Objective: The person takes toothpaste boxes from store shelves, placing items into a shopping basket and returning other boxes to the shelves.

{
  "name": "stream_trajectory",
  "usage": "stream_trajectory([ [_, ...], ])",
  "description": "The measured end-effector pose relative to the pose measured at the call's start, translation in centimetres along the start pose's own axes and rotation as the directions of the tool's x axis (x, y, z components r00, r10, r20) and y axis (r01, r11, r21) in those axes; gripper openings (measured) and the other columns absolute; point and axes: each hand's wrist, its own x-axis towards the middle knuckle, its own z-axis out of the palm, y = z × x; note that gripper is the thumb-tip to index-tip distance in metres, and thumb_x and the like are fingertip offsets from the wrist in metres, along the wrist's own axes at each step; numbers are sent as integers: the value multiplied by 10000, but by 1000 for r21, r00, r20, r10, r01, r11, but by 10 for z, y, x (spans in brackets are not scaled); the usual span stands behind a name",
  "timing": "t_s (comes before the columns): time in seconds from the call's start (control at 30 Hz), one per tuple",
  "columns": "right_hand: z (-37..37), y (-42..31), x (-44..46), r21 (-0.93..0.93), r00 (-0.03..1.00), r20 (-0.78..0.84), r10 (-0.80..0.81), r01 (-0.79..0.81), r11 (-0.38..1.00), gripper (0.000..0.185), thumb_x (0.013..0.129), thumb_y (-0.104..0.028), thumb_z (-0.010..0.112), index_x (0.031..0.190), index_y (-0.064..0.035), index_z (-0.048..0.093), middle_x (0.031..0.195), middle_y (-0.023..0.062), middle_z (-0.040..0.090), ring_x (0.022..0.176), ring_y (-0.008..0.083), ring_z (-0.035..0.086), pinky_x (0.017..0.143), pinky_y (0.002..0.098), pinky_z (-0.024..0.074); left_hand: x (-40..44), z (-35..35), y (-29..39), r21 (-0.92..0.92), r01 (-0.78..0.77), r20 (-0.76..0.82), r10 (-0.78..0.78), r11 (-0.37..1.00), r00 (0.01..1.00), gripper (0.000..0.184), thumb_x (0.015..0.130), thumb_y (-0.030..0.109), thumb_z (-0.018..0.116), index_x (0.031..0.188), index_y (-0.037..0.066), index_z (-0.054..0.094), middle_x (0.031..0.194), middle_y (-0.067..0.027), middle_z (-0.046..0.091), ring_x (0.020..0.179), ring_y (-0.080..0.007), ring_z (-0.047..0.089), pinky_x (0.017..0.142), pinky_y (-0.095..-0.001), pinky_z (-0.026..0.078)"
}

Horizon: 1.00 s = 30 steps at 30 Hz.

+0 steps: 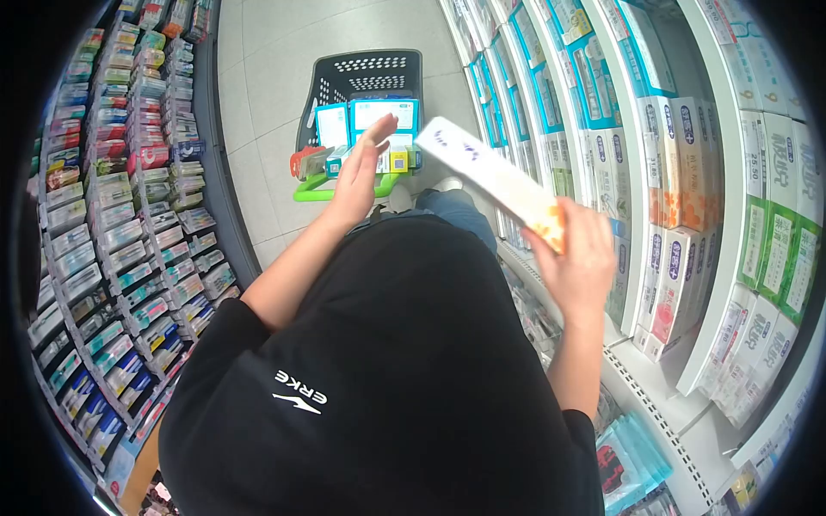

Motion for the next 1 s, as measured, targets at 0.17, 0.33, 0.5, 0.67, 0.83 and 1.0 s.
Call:
stream_trajectory([
  [0.17,-6,-36,15,223,993,79,-83,64,973,621,671,-192,934,1197,-20,654,1029,132,704,885,308,661,775,383,528,-14,20,32,-356,-148,-86,126,923,988,678,1114,489,265,1554,-25,303,1544,-211,448,1445,-297,432,1198,-389,305],
  [0.33,-16,-40,30,340,996,52,68,-82,937,730,660,-94,929,1320,-23,624,1246,137,669,1048,259,692,921,346,550,-25,14,57,-279,-26,-70,7,960,998,620,1125,432,310,1550,-18,331,1495,-187,497,1345,-237,499,1154,-362,342],
  [0.5,3,-33,23,693,966,54,251,-217,687,668,809,-11,809,1411,7,519,1335,129,611,1162,202,642,978,344,539,-29,10,63,-98,132,-136,-144,986,980,561,1133,392,329,1528,1,406,1508,-129,471,1371,-187,438,1160,-332,314],
  [0.67,34,-48,22,852,932,84,351,-250,460,536,916,14,704,1379,-28,439,1335,125,561,1179,183,615,994,348,532,-26,14,58,-58,110,-227,-120,992,966,554,1139,358,312,1579,20,320,1532,-109,440,1361,-169,437,1150,-302,314],
  [0.83,43,-37,22,834,935,51,351,-233,500,486,924,-23,717,1344,-23,471,1344,122,561,1172,181,611,991,331,519,-22,10,67,-63,81,-154,-90,995,984,580,1108,298,450,1596,27,292,1529,-128,433,1335,-159,454,1132,-308,347],
  [1.0,62,0,23,857,928,189,321,-316,407,496,964,-157,709,1381,-20,477,1394,154,548,1231,216,576,1023,364,494,-11,-21,76,-153,243,77,-234,958,969,699,996,175,683,1579,46,319,1265,-118,637,1148,-129,602,1015,-297,474],
])
